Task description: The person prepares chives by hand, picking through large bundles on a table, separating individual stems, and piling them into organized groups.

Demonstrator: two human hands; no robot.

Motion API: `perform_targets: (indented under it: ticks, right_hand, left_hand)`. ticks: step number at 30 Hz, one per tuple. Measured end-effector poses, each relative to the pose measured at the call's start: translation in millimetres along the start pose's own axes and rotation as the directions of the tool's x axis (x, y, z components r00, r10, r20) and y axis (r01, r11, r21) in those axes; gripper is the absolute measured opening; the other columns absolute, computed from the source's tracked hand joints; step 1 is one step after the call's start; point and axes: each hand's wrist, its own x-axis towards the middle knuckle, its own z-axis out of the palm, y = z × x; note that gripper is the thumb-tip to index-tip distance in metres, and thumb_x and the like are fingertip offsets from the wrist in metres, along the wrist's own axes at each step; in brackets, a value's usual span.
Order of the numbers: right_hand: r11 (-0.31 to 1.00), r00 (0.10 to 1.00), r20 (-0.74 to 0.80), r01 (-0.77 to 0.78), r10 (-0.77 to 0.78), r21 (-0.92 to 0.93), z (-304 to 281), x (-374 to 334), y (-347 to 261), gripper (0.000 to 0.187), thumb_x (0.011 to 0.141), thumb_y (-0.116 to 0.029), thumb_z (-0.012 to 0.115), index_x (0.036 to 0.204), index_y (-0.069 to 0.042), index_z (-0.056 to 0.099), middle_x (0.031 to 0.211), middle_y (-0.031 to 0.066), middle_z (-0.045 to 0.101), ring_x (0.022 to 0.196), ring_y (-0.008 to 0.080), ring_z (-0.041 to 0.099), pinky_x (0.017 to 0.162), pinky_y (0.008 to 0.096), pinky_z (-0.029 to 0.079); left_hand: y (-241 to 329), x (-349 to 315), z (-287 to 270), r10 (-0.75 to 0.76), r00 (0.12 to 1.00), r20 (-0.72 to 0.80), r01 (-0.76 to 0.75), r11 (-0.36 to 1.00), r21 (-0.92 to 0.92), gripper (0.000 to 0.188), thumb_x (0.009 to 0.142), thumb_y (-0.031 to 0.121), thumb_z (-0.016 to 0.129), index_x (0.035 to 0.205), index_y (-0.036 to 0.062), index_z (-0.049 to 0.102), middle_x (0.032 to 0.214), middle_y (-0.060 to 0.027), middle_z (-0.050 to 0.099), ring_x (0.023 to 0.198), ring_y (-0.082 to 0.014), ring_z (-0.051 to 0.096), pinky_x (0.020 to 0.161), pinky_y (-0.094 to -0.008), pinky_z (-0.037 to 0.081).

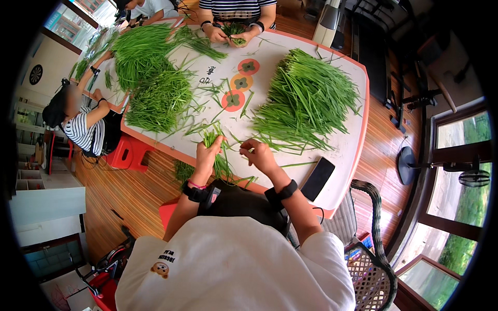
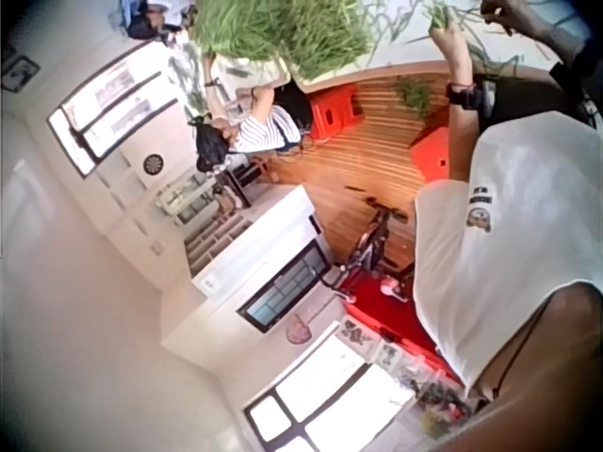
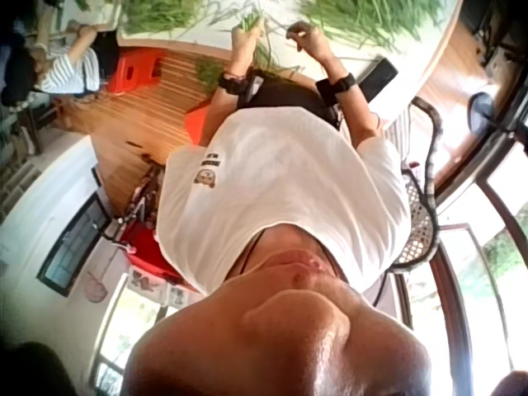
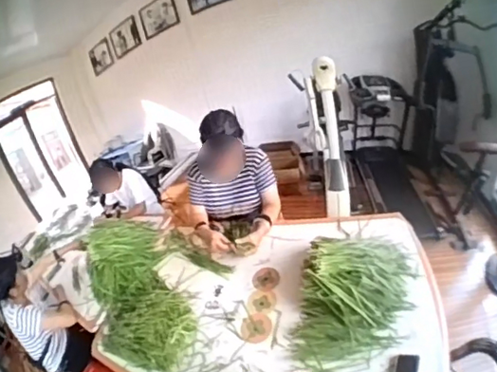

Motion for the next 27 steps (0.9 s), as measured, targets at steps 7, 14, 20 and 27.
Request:
perform_targets:
  ticks: [7,14,20,27]
  right_hand:
    - [0.456,0.994,-0.039,-0.083,0.105,-0.886,-68.0,-28.7,109.4,0.012,0.071,-0.016,0.066,0.081,-0.012,0.061,0.090,0.0107,0.058,0.076,0.0299,0.061,0.062,0.0397,0.048]
    - [0.356,0.995,-0.051,-0.080,0.090,-0.931,-61.0,-36.5,125.2,0.004,0.076,-0.011,0.059,0.078,-0.009,0.056,0.089,0.0123,0.056,0.075,0.0299,0.061,0.064,0.0413,0.049]
    - [0.418,0.982,0.036,-0.045,0.183,-0.907,-56.9,-16.0,80.6,0.019,0.080,-0.013,0.052,0.095,-0.004,0.059,0.101,0.0125,0.059,0.086,0.0276,0.062,0.069,0.0413,0.051]
    - [0.125,0.941,-0.137,-0.183,0.310,-0.975,-41.1,-10.5,119.5,0.033,0.080,-0.018,0.055,0.112,-0.009,0.059,0.118,0.0116,0.055,0.108,0.0251,0.054,0.085,0.0428,0.046]
  left_hand:
    - [-14.4,7.5,-18.1,0.018,0.984,-0.176,-0.046,0.987,-0.152,0.021,0.089,0.018,0.054,0.082,0.0001,0.061,0.073,-0.0034,0.058,0.061,-0.0123,0.049,0.060,-0.0270,0.041]
    - [-0.3,3.1,-10.2,-0.082,0.994,-0.069,0.058,0.955,-0.292,0.022,0.089,0.019,0.054,0.087,-0.0029,0.058,0.059,0.0027,0.042,0.051,-0.0099,0.038,0.053,-0.0262,0.037]
    - [3.5,-0.6,-6.3,-0.098,0.993,-0.071,0.083,0.979,-0.185,0.021,0.078,0.019,0.069,0.083,0.0001,0.062,0.060,0.0041,0.046,0.051,-0.0068,0.037,0.049,-0.0231,0.033]
    - [0.3,-0.1,-12.4,-0.114,0.991,-0.072,0.104,0.986,-0.134,0.018,0.077,0.017,0.070,0.079,0.0004,0.063,0.061,0.0028,0.048,0.048,-0.0067,0.038,0.046,-0.0229,0.032]
